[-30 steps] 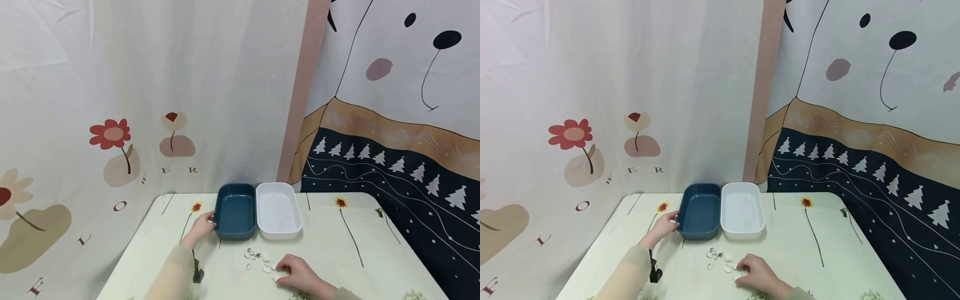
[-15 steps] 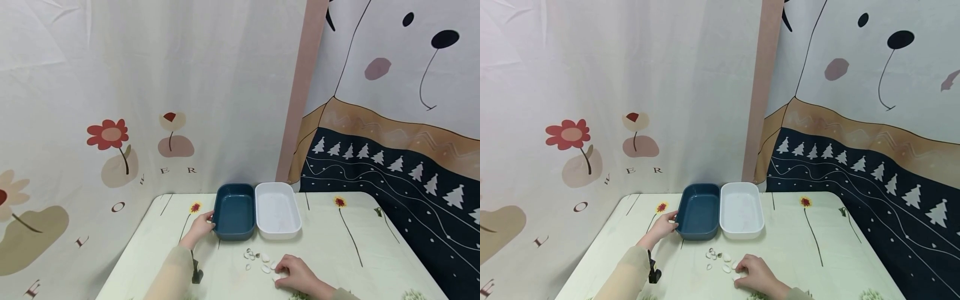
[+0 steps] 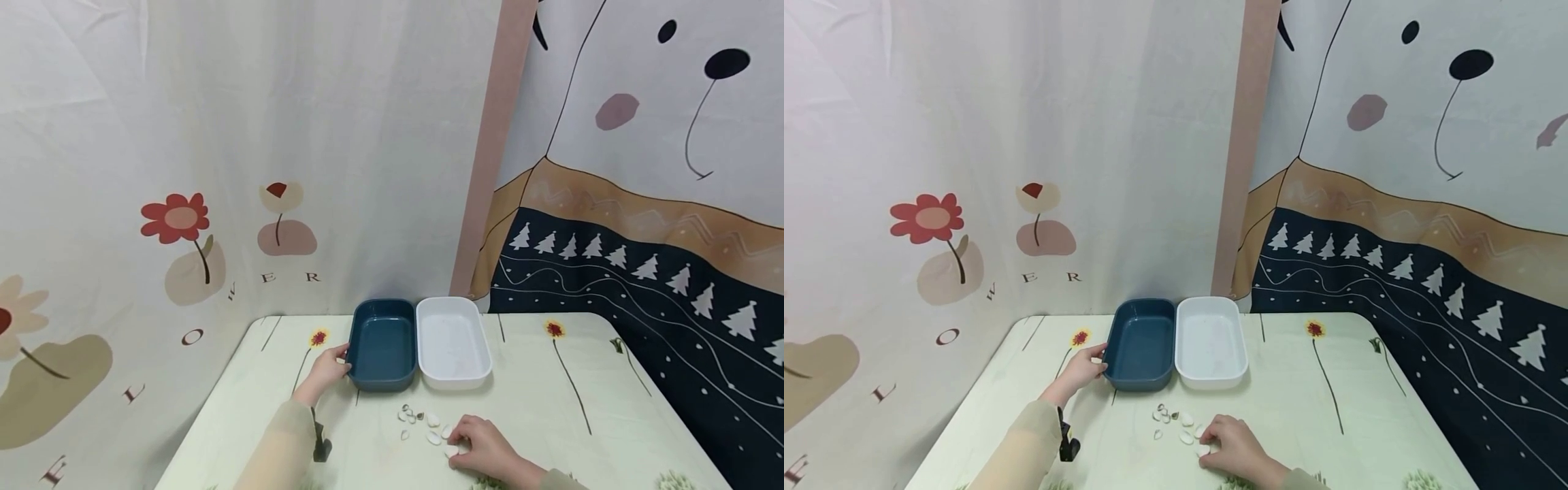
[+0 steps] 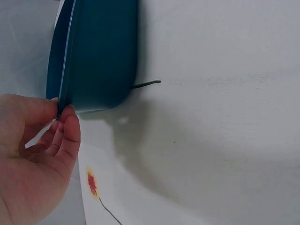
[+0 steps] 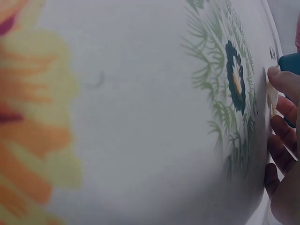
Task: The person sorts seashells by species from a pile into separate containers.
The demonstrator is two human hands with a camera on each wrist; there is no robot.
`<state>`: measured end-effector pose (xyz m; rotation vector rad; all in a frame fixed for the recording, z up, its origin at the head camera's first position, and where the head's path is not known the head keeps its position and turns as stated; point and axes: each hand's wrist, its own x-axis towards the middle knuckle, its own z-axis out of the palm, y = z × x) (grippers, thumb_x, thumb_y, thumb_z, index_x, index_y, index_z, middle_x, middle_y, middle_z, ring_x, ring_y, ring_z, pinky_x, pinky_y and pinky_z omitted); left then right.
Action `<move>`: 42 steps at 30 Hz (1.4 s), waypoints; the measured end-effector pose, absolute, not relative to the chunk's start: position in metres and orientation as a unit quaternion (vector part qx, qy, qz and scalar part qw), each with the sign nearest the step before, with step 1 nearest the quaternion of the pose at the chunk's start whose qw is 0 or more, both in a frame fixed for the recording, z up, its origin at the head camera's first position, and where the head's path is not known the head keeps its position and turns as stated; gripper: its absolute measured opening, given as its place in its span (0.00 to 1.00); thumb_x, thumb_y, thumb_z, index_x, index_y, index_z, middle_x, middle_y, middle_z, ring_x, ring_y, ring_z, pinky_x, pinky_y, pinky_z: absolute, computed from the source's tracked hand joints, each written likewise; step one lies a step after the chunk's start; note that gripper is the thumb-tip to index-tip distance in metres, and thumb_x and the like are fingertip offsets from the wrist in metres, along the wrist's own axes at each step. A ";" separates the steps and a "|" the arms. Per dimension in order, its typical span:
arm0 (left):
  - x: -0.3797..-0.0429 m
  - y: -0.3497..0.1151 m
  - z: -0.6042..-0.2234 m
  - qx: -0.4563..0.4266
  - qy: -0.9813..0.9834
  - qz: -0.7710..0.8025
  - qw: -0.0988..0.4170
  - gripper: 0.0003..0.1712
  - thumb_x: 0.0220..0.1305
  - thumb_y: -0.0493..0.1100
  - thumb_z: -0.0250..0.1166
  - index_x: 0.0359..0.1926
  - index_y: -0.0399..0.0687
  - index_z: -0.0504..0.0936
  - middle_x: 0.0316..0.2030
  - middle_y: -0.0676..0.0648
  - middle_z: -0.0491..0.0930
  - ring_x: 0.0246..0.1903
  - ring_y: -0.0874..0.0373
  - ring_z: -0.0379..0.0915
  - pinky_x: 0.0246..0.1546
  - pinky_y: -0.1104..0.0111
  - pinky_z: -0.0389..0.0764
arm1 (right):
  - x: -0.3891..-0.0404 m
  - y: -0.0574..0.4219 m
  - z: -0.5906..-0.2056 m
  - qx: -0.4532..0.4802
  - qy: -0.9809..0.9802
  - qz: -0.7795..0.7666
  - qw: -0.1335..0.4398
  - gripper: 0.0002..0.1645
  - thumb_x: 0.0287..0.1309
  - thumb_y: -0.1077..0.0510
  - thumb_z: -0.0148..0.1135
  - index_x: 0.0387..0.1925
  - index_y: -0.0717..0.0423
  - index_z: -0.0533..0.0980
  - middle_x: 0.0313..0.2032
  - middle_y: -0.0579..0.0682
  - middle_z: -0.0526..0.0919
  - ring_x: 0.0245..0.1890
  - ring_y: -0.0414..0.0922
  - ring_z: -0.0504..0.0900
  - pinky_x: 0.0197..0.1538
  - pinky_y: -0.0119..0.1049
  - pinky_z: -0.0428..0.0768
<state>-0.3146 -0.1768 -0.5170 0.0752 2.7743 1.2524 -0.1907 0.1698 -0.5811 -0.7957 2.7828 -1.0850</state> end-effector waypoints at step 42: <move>-0.313 -0.176 -0.515 0.011 0.905 0.422 0.059 0.32 0.60 0.29 0.60 0.67 0.31 0.66 0.46 0.36 0.76 0.26 0.57 0.72 0.29 0.67 0.74 | -0.233 0.186 -0.519 -0.274 0.885 -0.377 -0.009 0.13 0.48 0.60 0.73 0.38 0.51 0.81 0.33 0.38 0.81 0.27 0.33 0.74 0.30 0.30 0.74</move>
